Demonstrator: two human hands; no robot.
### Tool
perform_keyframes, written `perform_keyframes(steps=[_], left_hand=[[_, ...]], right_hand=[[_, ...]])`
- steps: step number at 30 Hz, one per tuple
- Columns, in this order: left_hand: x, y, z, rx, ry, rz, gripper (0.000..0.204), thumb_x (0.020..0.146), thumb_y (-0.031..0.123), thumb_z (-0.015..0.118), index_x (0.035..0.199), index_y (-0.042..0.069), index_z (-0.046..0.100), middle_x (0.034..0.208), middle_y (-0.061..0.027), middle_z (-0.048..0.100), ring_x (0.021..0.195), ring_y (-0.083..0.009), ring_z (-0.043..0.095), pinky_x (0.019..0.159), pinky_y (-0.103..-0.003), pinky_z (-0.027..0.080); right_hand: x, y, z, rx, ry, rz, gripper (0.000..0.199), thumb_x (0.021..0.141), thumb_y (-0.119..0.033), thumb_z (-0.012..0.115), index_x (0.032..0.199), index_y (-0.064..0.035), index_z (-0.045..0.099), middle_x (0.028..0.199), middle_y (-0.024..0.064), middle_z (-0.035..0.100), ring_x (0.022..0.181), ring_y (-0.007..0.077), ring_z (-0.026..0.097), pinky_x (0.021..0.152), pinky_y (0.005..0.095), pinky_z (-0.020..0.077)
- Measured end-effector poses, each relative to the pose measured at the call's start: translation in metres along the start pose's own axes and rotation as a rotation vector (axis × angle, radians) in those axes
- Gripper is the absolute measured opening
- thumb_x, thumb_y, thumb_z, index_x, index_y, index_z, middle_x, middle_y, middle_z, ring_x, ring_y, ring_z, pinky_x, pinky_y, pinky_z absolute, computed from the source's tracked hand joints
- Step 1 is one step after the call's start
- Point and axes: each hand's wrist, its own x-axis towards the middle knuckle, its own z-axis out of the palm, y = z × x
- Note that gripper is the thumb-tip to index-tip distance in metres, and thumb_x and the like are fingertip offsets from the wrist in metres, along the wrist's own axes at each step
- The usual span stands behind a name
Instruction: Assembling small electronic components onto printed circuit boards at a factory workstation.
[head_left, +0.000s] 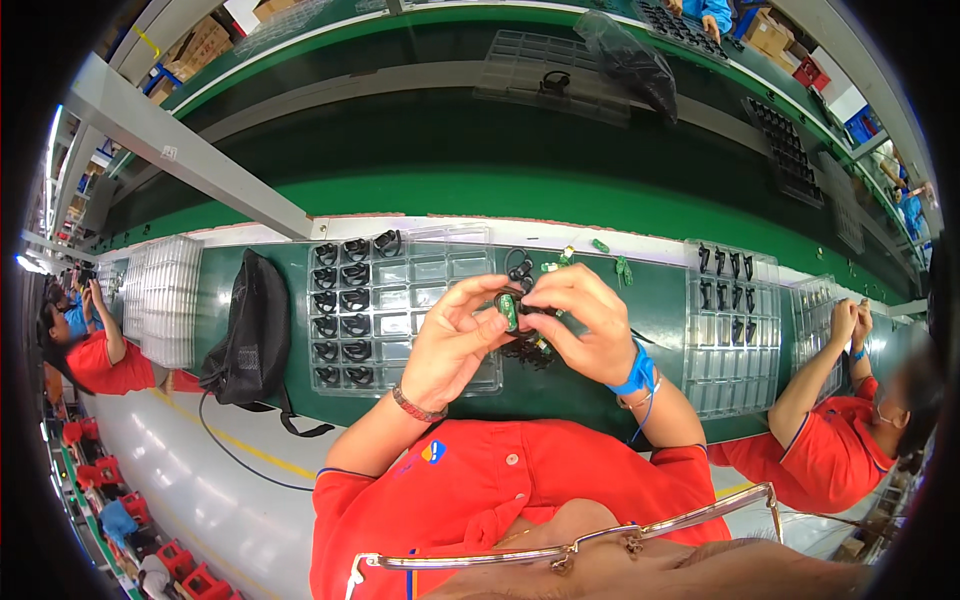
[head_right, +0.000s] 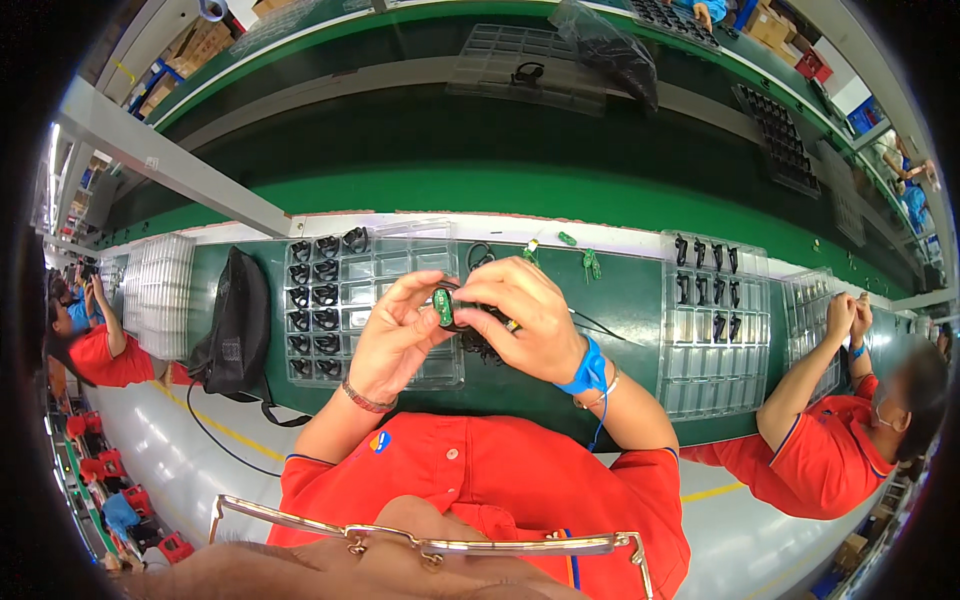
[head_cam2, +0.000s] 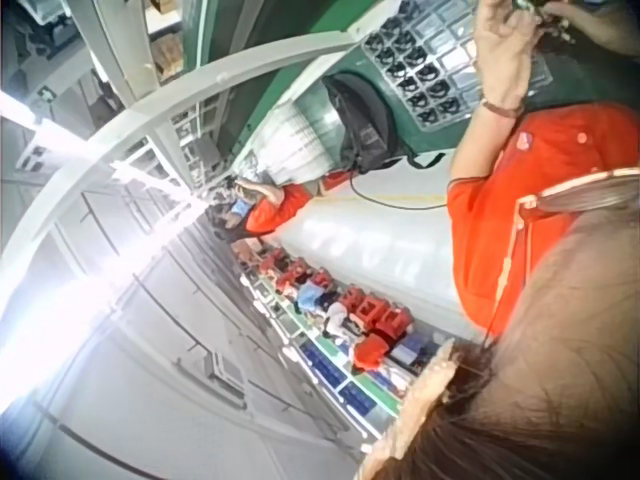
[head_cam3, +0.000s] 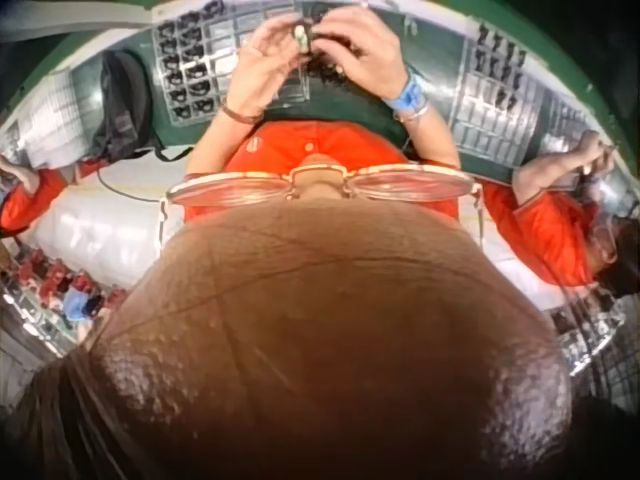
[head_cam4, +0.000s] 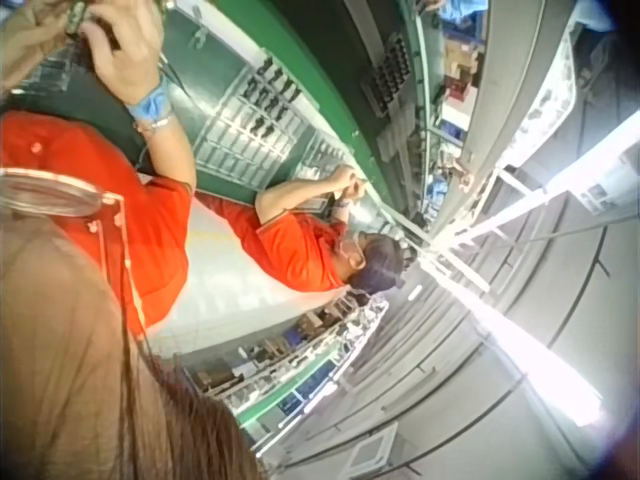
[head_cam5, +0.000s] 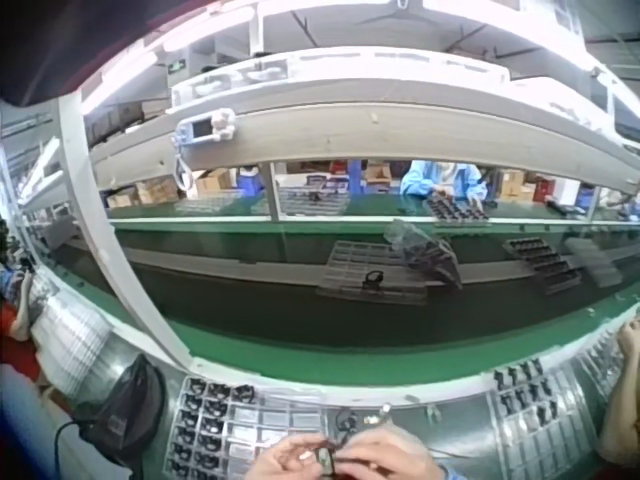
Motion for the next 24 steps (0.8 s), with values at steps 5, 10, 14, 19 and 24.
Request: perform_keyframes(steps=[5,10,14,19,24], left_hand=[[-0.002,-0.007,-0.008,-0.061,-0.072,0.017,0.034,0.089,-0.002,0.059,0.121,0.005,0.053,0.125,-0.0127,0.054,0.103,-0.0209,0.061,0.088,-0.036,0.053],[-0.007,-0.004,-0.005,0.023,-0.092,0.025,0.028,0.090,0.007,0.060,0.118,0.005,0.055,0.127,-0.0137,0.052,0.094,-0.0190,0.063,0.085,-0.039,0.054],[-0.006,-0.004,-0.002,0.130,-0.057,0.086,0.024,0.093,0.005,0.055,0.116,0.004,0.058,0.128,-0.0146,0.051,0.087,-0.0194,0.062,0.083,-0.038,0.054],[-0.003,-0.004,-0.001,0.286,0.041,0.093,0.026,0.091,-0.002,0.053,0.116,-0.002,0.058,0.125,-0.0123,0.051,0.089,-0.0193,0.061,0.081,-0.037,0.054],[0.001,-0.013,-0.003,0.451,-0.028,0.233,0.030,0.086,-0.010,0.056,0.116,-0.004,0.057,0.119,-0.0114,0.050,0.093,-0.0205,0.061,0.082,-0.035,0.055]], right_hand=[[-0.003,-0.007,-0.003,-0.101,-0.052,-0.034,0.022,0.072,-0.003,0.074,0.091,-0.0047,0.065,0.086,0.0088,0.063,0.078,0.0257,0.062,0.067,0.0360,0.0485],[-0.019,0.009,-0.027,-0.497,-0.020,0.253,0.017,0.074,-0.007,0.072,0.087,-0.0029,0.061,0.081,0.0109,0.060,0.075,0.0298,0.060,0.066,0.0376,0.0478],[-0.059,0.043,-0.049,-0.824,-0.133,0.470,0.022,0.074,-0.011,0.073,0.091,-0.0037,0.062,0.089,0.0101,0.057,0.085,0.0299,0.058,0.072,0.0398,0.0473],[-0.079,0.040,-0.063,-0.693,-0.248,0.564,0.028,0.072,-0.013,0.075,0.094,-0.0034,0.061,0.092,0.0101,0.056,0.088,0.0304,0.056,0.075,0.0397,0.0470],[-0.092,0.040,-0.057,-0.643,-0.341,0.556,0.023,0.073,-0.004,0.071,0.091,-0.0010,0.057,0.092,0.0129,0.055,0.099,0.0325,0.053,0.084,0.0384,0.0440]])
